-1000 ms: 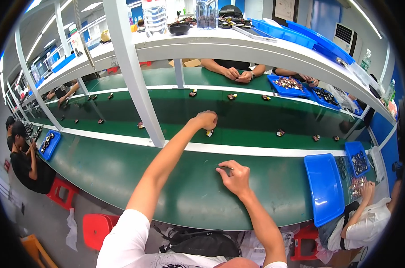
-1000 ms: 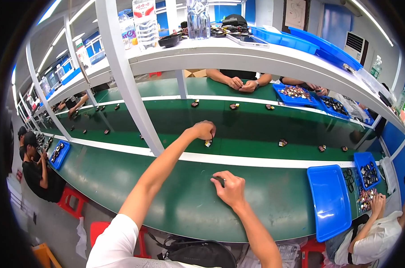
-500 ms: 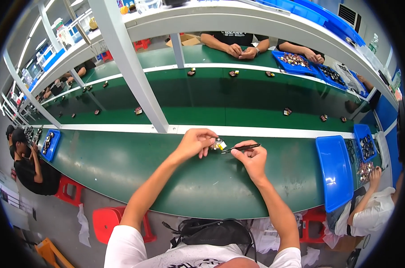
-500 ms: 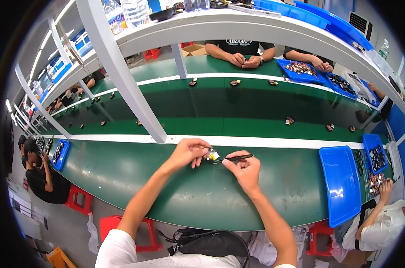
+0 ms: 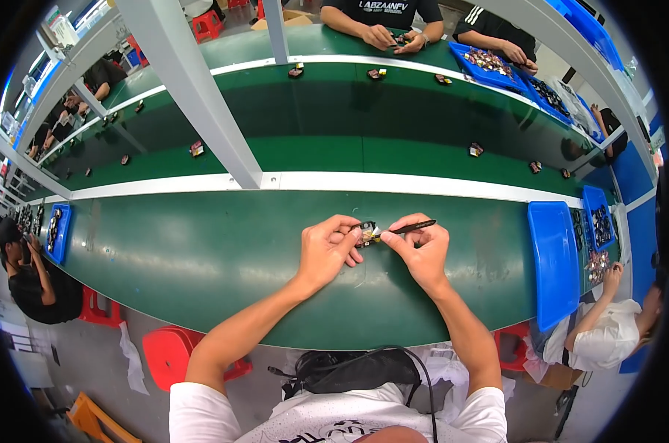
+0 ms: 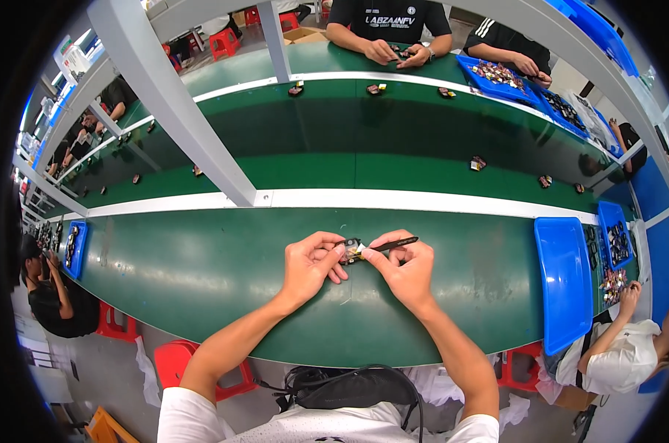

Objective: Applying precision material to small electronic components on an assembly line using a tool.

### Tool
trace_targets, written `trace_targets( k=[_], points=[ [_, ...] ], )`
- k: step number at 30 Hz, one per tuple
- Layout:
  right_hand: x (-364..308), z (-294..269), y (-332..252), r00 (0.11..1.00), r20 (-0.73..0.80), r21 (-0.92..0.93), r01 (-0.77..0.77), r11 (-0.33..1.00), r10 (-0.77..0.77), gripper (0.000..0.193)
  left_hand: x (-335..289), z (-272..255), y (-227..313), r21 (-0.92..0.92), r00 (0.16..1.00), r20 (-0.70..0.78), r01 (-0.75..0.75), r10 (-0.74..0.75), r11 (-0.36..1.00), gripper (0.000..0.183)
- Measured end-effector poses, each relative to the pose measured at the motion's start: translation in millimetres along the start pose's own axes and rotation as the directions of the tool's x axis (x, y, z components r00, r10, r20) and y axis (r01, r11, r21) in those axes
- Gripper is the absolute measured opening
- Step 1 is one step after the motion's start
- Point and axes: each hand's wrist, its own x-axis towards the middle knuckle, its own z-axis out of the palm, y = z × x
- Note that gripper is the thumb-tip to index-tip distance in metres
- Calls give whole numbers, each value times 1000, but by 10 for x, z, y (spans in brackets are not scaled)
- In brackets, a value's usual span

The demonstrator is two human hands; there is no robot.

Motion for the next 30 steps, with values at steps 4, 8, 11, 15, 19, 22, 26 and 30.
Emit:
trace_targets(
  k=[4, 8, 11, 15, 19, 22, 26, 30],
  points=[
    [-23, 6, -13, 998, 18, 18, -62, 998, 61, 13, -12, 7, -15, -3, 999, -36, -23, 23, 1000, 16],
    [-51, 5, 12, 998, 16, -4, -54, 999, 54, 13, -40, 39, 15, 37, 996, -43, -73, 75, 997, 16],
    [-39, 34, 37, 999, -15, -57, -43, 997, 42, 14, -57, 37, 12, 61, 993, -38, -113, 115, 992, 17],
    [-41, 26, 38, 999, -19, -82, -47, 996, 46, 14, -49, 33, -2, 76, 991, -61, -115, 120, 990, 18],
    [-35, 17, 39, 998, -5, -76, -57, 995, 57, 15, -40, 34, -15, 52, 990, -57, -127, 129, 991, 18],
    [-31, 34, 40, 996, -13, -14, -86, 996, 86, 15, -39, 33, -37, 39, 989, -51, -139, 141, 990, 18],
    [-26, 26, 45, 994, -21, 16, -103, 995, 104, 15, -43, 36, -35, 47, 985, -51, -161, 164, 986, 18],
    [-42, 38, 40, 996, -33, -54, -83, 995, 81, 15, -44, 42, -33, 63, 985, -56, -161, 164, 985, 18]
  ],
)
